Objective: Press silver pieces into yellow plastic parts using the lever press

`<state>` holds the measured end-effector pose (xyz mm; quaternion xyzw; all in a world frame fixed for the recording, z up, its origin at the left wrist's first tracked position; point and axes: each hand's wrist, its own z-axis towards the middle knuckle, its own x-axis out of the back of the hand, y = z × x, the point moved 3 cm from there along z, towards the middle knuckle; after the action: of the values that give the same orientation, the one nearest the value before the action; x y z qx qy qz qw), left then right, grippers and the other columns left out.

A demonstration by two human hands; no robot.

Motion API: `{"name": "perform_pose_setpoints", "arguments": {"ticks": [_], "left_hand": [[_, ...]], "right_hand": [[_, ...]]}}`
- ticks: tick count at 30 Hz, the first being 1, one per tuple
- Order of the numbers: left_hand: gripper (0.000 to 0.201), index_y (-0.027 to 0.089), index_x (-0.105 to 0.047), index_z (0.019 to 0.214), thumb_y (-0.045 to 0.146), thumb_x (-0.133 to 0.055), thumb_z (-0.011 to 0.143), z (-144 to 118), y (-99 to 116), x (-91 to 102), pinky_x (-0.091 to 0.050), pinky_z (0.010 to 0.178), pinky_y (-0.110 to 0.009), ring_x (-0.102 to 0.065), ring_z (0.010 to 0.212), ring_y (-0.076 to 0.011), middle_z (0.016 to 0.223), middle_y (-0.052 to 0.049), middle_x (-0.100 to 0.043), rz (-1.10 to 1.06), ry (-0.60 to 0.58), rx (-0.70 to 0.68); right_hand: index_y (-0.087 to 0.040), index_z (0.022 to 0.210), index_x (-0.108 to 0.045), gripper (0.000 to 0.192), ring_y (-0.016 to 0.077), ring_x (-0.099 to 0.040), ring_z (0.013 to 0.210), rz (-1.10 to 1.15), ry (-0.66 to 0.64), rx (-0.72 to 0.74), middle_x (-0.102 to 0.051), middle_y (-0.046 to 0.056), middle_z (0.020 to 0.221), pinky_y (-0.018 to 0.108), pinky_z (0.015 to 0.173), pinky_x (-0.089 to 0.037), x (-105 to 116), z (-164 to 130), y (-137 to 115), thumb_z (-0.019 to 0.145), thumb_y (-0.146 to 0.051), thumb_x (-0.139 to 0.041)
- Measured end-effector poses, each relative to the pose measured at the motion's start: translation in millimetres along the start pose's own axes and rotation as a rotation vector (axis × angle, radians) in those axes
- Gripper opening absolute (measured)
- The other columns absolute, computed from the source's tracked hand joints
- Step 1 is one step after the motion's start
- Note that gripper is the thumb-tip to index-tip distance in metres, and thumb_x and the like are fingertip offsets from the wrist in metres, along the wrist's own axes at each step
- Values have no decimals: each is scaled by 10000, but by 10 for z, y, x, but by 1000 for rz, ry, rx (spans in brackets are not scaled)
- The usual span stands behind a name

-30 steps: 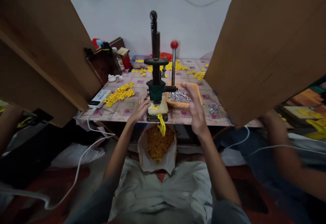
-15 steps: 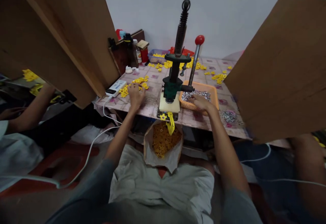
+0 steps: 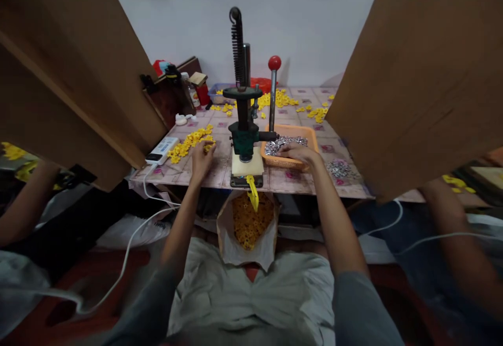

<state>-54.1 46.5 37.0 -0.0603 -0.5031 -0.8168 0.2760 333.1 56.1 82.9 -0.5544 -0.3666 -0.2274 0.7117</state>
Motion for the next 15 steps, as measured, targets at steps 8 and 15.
{"name": "perform_pose_setpoints", "arguments": {"ticks": [8,15], "left_hand": [[656,182,-703,1414,573,-801,895,-344,198,-509,-562,851,-318,-674,909,-190,1037,-59,-765,-492,-158,84],[502,200,-834,1170,578,-871,841,-435,291,-509,-536,780,-309,-652,826,-189,922,-35,-731,-440,-472,-19]], "right_hand": [[-154,896,-770,241,249,-746,941,309,102,-69,-822,136,1001,384,951,-596,105,-125,-113,851,-390,-793],[-214,942,-801,259,278,-717,1022,-29,457,357,-809,103,1001,437,987,-550,-366,-520,-712,1051,-385,-640]]}}
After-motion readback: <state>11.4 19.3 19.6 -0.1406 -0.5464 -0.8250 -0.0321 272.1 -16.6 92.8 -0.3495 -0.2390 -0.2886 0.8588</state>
